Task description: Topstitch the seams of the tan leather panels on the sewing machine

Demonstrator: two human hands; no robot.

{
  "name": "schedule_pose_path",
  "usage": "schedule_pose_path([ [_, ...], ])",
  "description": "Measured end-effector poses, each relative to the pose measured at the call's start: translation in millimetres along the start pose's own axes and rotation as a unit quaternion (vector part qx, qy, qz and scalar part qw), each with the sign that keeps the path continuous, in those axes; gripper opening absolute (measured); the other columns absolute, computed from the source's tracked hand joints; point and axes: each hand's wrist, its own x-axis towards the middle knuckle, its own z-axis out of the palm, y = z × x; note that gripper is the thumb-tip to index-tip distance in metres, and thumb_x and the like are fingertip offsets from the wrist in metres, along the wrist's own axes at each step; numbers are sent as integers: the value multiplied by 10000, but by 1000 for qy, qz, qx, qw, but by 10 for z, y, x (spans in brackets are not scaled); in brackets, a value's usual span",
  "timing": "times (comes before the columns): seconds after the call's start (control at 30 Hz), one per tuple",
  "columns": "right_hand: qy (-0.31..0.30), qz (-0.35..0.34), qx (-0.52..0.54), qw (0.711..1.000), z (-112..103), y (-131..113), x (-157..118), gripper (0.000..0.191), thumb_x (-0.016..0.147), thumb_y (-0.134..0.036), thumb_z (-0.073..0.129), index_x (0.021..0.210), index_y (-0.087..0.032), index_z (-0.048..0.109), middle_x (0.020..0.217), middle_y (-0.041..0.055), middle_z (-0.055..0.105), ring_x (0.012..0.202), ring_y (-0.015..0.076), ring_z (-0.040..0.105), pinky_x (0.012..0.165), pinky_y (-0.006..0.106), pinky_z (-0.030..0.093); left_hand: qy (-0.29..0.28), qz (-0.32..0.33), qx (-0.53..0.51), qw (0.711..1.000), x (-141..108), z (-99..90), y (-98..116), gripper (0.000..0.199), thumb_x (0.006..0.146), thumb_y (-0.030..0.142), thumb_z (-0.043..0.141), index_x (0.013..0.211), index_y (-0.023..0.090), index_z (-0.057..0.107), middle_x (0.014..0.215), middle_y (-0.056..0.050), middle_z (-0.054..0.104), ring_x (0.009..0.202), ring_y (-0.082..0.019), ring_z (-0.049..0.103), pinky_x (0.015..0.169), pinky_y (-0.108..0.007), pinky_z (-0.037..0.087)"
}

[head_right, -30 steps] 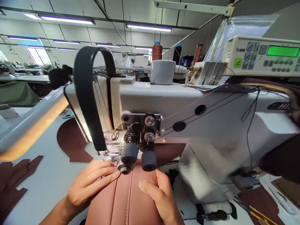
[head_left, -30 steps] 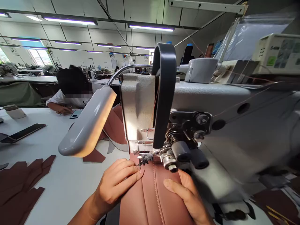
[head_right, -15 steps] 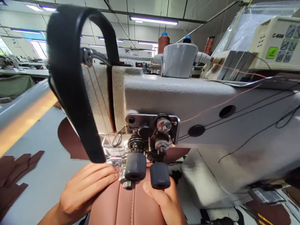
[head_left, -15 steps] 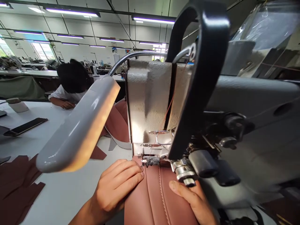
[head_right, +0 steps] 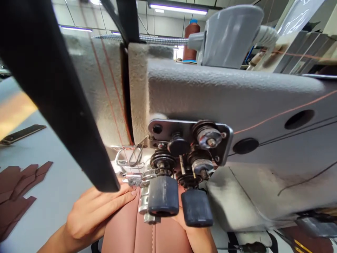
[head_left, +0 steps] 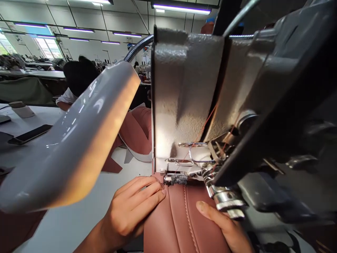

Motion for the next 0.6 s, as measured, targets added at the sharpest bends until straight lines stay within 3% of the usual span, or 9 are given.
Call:
schedule_pose_path([
  [0.13, 21, 32, 26, 999, 41, -129, -184, 486, 471, -514, 736, 844, -205, 692, 816, 63, 691, 894, 311, 604, 845, 393, 468, -13, 3, 0, 1000, 79, -28, -10, 211, 912, 161, 386, 976, 123, 583, 852, -85, 688, 887, -160, 616, 784, -263, 505],
  [0.23, 27, 68, 62, 995, 96, -255, -332, 438, 585, -473, 712, 917, -191, 672, 862, 66, 693, 943, 296, 597, 855, 382, 465, -22, 3, -29, 999, 118, -45, -36, 172, 886, 156, 438, 991, 125, 571, 855, -85, 683, 887, -173, 615, 806, -280, 501],
  [0.4, 27, 77, 110, 991, 148, -341, -409, 501, 557, -401, 754, 997, -187, 646, 870, 54, 700, 1101, 302, 526, 924, 360, 430, -27, -1, -60, 998, 116, -57, -40, 186, 865, 126, 468, 1019, 118, 572, 908, -92, 680, 904, -178, 599, 810, -288, 490],
  [0.6, 4, 106, 173, 979, 162, -350, -453, 568, 580, -380, 748, 1087, -177, 590, 936, 58, 694, 1128, 289, 517, 986, 400, 380, -14, 0, -57, 998, 111, -65, 4, 163, 856, 121, 487, 991, 125, 579, 877, -73, 680, 871, -169, 596, 763, -275, 493],
])
